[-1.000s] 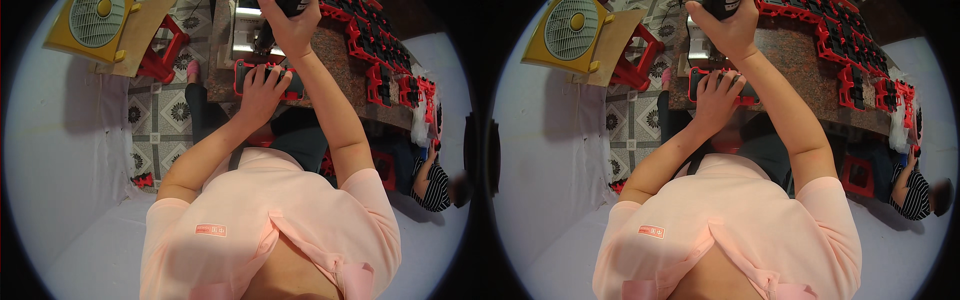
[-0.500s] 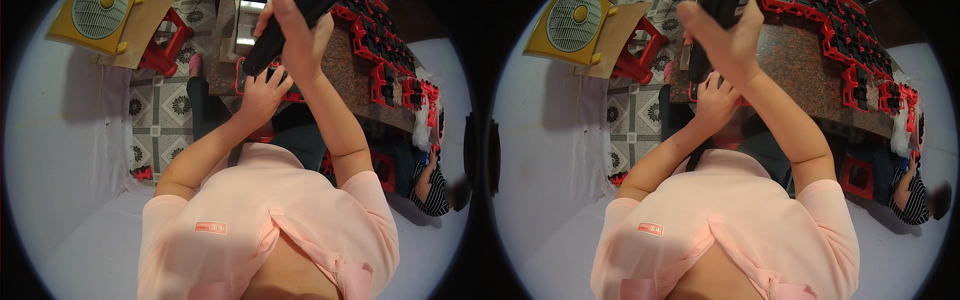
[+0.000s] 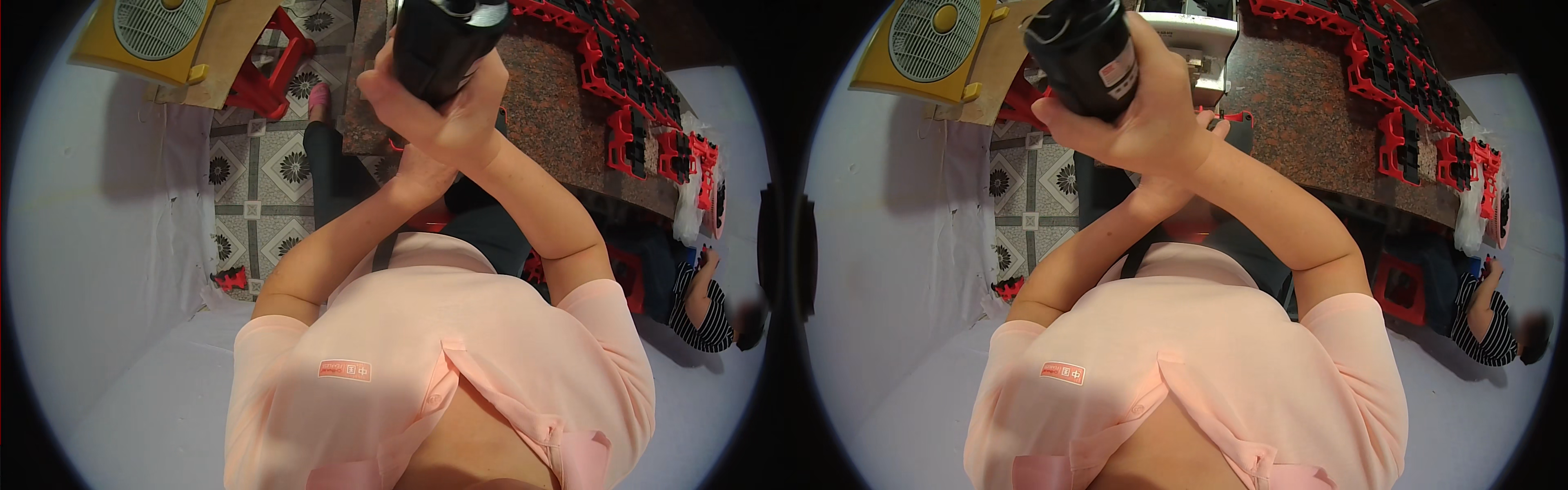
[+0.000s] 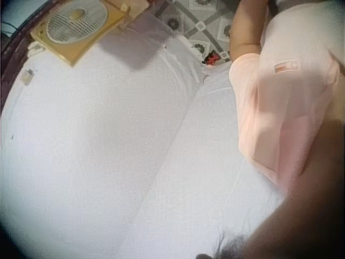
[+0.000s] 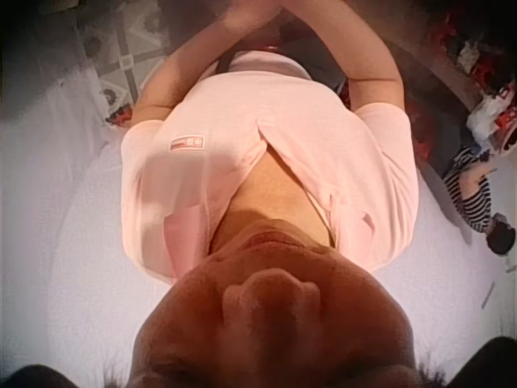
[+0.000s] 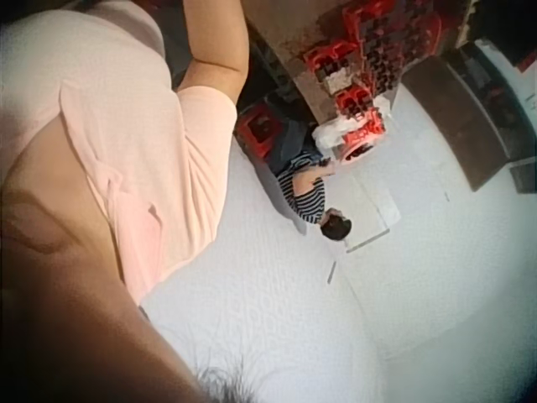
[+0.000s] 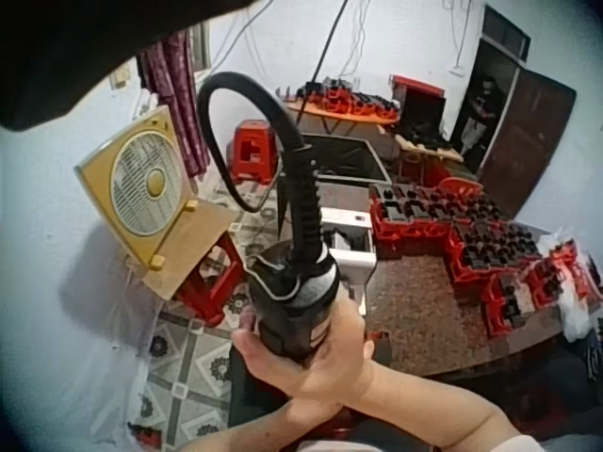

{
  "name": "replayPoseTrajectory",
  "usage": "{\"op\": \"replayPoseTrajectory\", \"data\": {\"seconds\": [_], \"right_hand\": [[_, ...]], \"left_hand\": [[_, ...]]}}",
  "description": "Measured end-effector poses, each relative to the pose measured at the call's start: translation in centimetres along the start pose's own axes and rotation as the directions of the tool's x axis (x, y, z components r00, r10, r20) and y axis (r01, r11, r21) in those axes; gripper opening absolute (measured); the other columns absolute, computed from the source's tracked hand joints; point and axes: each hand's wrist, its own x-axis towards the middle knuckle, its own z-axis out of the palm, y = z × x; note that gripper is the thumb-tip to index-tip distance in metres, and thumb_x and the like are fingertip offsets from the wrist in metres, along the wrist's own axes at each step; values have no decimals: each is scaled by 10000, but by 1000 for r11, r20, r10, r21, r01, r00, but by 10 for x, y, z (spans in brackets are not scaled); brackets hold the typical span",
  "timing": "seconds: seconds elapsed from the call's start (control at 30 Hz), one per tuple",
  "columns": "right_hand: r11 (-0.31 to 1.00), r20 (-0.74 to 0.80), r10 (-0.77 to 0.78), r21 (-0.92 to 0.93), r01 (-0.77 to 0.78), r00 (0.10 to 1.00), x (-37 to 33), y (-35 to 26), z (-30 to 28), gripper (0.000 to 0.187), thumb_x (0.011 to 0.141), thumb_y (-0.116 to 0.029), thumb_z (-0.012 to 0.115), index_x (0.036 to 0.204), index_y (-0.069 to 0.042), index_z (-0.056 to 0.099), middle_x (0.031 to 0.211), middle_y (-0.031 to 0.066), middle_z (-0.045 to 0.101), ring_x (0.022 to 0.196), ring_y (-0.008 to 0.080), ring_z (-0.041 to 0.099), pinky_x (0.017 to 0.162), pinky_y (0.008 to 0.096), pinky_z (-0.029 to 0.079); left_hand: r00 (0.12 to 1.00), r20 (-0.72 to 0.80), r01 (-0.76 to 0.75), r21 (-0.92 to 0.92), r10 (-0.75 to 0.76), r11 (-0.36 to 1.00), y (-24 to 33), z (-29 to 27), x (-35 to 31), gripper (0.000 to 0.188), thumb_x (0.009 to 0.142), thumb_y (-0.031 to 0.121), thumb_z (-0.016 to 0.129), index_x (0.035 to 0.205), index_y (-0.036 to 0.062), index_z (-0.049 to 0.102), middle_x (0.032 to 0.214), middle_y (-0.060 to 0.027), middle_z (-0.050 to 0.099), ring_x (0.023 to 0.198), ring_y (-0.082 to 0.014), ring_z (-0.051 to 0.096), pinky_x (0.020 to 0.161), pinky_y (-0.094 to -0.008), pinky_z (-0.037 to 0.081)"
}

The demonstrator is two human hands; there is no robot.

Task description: The recorder uses an electric screwdriver to secure components inside red and black plastic housings, then organizes them on a table.

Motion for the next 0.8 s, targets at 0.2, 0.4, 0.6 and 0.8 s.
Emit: {"op": "replayPoseTrajectory", "data": {"seconds": [0.2, 0.4, 0.6, 0.8], "right_hand": [[978, 27, 208, 9, -208, 978, -2, 4, 7, 577, 727, -180, 904, 1183, -26, 587, 915, 36, 682, 790, 112, 663, 719, 261, 547], [851, -184, -309, 385, 358, 933, 48, 51, -47, 255, 921, -204, 768, 774, -60, 618, 628, 12, 607, 512, 90, 557, 493, 235, 446], [880, -248, -372, 213, 425, 895, 46, 73, -59, 226, 933, -96, 733, 903, -89, 509, 668, -33, 564, 536, 47, 488, 488, 236, 376], [995, -247, 71, -55, -87, 967, 48, 51, -52, 195, 925, -130, 736, 934, -65, 553, 719, -23, 599, 580, 58, 527, 520, 252, 414]], "left_hand": [[992, 63, 125, -293, -111, 948, 6, 0, 0, 507, 932, 279, 598, 1404, 100, 549, 1384, -141, 528, 1236, -335, 513, 1049, -468, 416], [937, 121, 277, -830, -328, 484, -15, -19, 5, 503, 791, 110, 693, 1283, 142, 593, 1210, -87, 574, 1171, -337, 522, 1006, -437, 415], [935, 191, 314, -835, -298, 452, -11, -16, -1, 712, 694, 147, 817, 1350, 200, 546, 1343, -42, 538, 1244, -335, 493, 1047, -472, 359], [940, 211, 311, -856, -269, 414, -29, -21, -9, 664, 709, 99, 783, 1324, 176, 544, 1297, -80, 535, 1206, -363, 494, 1020, -482, 386]]}}
